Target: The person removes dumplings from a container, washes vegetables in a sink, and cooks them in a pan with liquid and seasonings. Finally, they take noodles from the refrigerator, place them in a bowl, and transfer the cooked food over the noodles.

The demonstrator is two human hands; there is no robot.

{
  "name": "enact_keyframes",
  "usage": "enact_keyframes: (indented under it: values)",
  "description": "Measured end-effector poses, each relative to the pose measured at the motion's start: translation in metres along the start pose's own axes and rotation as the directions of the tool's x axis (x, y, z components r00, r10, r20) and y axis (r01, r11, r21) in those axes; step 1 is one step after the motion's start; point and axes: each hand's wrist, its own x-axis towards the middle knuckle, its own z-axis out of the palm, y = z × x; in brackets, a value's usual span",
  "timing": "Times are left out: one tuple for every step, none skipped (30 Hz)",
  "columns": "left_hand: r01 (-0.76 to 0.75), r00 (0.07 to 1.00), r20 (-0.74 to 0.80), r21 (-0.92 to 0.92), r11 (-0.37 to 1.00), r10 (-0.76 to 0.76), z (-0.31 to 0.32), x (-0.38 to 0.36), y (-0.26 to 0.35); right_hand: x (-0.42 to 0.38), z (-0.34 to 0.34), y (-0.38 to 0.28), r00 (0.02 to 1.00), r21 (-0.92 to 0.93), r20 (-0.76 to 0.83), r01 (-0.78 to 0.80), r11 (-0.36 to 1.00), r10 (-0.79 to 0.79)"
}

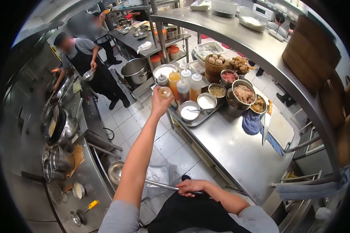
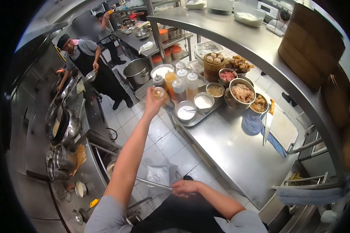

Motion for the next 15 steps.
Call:
enact_keyframes:
  values:
    - [0.007, 1.0, -0.004, 0.079, 0.997, -0.007, 0.017, 0.01, -0.007, 0.002, -0.001, 0.001, 1.0, 0.007, -0.015, -0.02, 1.0, 0.02]
    - [0.005, 0.999, 0.032, 0.119, 0.993, -0.009, 0.03, 0.017, -0.014, 0.005, -0.004, 0.003, 0.999, 0.04, 0.032, 0.023, 0.999, -0.025]
    - [0.009, 0.998, 0.059, 0.164, 0.986, -0.019, 0.041, 0.022, -0.019, 0.005, -0.005, 0.001, 1.0, 0.069, 0.001, 0.022, 0.997, -0.022]
    - [-0.038, 0.994, 0.107, 0.132, 0.991, 0.024, 0.049, 0.024, -0.014, 0.006, -0.006, -0.001, 1.0, 0.09, -0.014, 0.009, 0.996, -0.008]
    - [-0.074, 0.99, 0.13, 0.122, 0.99, 0.058, 0.052, 0.027, -0.01, 0.008, -0.012, -0.003, 0.999, 0.064, 0.034, -0.039, 0.997, 0.036]
    - [-0.128, 0.992, 0.03, 0.282, 0.951, 0.125, 0.08, 0.042, -0.073, 0.009, -0.02, -0.005, 0.997, 0.084, 0.034, -0.078, 0.993, 0.075]
    - [-0.115, 0.965, -0.208, 0.217, 0.969, 0.161, 0.084, 0.031, -0.06, 0.014, -0.025, -0.007, 0.991, 0.102, 0.042, -0.128, 0.986, 0.124]
    - [0.106, 0.989, 0.078, 0.241, 0.965, -0.128, 0.078, 0.036, -0.059, 0.013, -0.023, -0.019, 0.987, 0.14, 0.03, -0.163, 0.977, 0.16]
    - [0.152, 0.987, 0.001, 0.296, 0.943, -0.16, 0.08, 0.024, -0.059, 0.019, -0.018, -0.023, 0.988, 0.14, 0.032, -0.156, 0.978, 0.153]
    - [0.284, 0.957, -0.029, 0.288, 0.914, -0.288, 0.061, 0.007, -0.011, 0.022, -0.021, -0.029, 0.99, 0.142, 0.026, -0.139, 0.98, 0.136]
    - [0.135, 0.986, -0.136, 0.335, 0.932, -0.094, 0.052, -0.033, 0.008, 0.033, -0.019, -0.046, 0.975, 0.149, 0.072, -0.22, 0.964, 0.211]
    - [0.011, 0.998, -0.065, 0.213, 0.977, 0.003, 0.031, -0.066, 0.031, 0.042, -0.02, -0.061, 0.97, 0.178, 0.085, -0.242, 0.954, 0.23]
    - [-0.07, 0.997, -0.031, 0.17, 0.983, 0.077, 0.012, -0.106, 0.053, 0.055, -0.032, -0.056, 0.952, 0.153, 0.13, -0.295, 0.943, 0.276]
    - [-0.062, 0.998, 0.034, 0.087, 0.994, 0.059, -0.011, -0.151, 0.071, 0.069, -0.016, -0.068, 0.932, 0.114, 0.174, -0.339, 0.934, 0.317]
    - [-0.163, 0.981, 0.1, -0.017, 0.986, 0.164, -0.047, -0.194, 0.09, 0.082, 0.01, -0.086, 0.98, -0.023, 0.004, -0.197, 0.98, 0.197]
